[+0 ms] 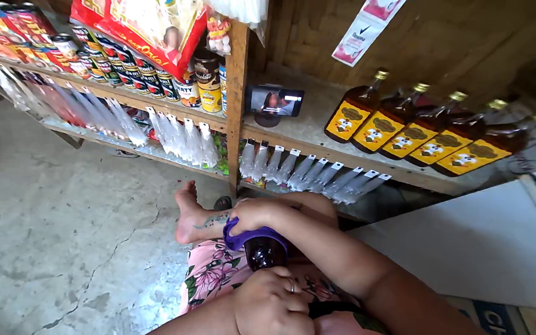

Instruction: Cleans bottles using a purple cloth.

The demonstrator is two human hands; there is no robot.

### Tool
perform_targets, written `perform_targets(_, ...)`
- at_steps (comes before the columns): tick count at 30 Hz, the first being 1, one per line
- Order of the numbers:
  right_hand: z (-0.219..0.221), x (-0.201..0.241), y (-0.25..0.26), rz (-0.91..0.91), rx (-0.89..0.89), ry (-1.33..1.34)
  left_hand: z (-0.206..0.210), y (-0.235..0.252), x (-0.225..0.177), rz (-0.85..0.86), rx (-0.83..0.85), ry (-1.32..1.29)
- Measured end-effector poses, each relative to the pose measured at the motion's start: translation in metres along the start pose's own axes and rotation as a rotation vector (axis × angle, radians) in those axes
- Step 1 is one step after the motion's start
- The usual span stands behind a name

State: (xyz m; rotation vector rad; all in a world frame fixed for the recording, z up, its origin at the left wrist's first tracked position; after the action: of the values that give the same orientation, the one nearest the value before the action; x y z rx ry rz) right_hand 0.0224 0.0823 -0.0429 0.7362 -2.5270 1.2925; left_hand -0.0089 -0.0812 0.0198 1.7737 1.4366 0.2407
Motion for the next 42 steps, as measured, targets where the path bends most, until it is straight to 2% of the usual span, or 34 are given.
perform_targets(6, -0.005, -0.022, 0.017, -0.004, -0.085, 0.127, -0.001, -0.001, 0.000, 0.002, -0.003, -0.011)
perform_targets(16, -0.006, -0.070, 0.028, 0.134, -0.223, 0.414, -0.002, -0.001, 0.001, 0.004, -0.011, -0.019)
perform_targets(22, -0.003, -0.089, 0.034, 0.084, -0.289, 0.493, -0.004, -0.001, 0.001, 0.002, -0.022, -0.024)
perform_targets(35, -0.004, -0.098, 0.038, -0.006, -0.388, 0.533, -0.006, 0.000, 0.002, 0.006, -0.028, -0.028)
perform_targets(42, -0.002, -0.102, 0.025, -0.091, -0.432, 0.685, -0.011, -0.003, 0.002, 0.003, -0.088, -0.022)
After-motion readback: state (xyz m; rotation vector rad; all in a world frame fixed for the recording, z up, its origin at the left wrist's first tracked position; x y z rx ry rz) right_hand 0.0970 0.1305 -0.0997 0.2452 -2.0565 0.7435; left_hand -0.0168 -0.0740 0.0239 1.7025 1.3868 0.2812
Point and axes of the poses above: each hand's wrist, its own y-axis towards the middle knuckle, its own z-axis out of the palm, x = y × z, the point moved 6 cm from there along y, towards the middle knuckle, and after that the axes turned 6 degrees about x, right-handed, at the moved point
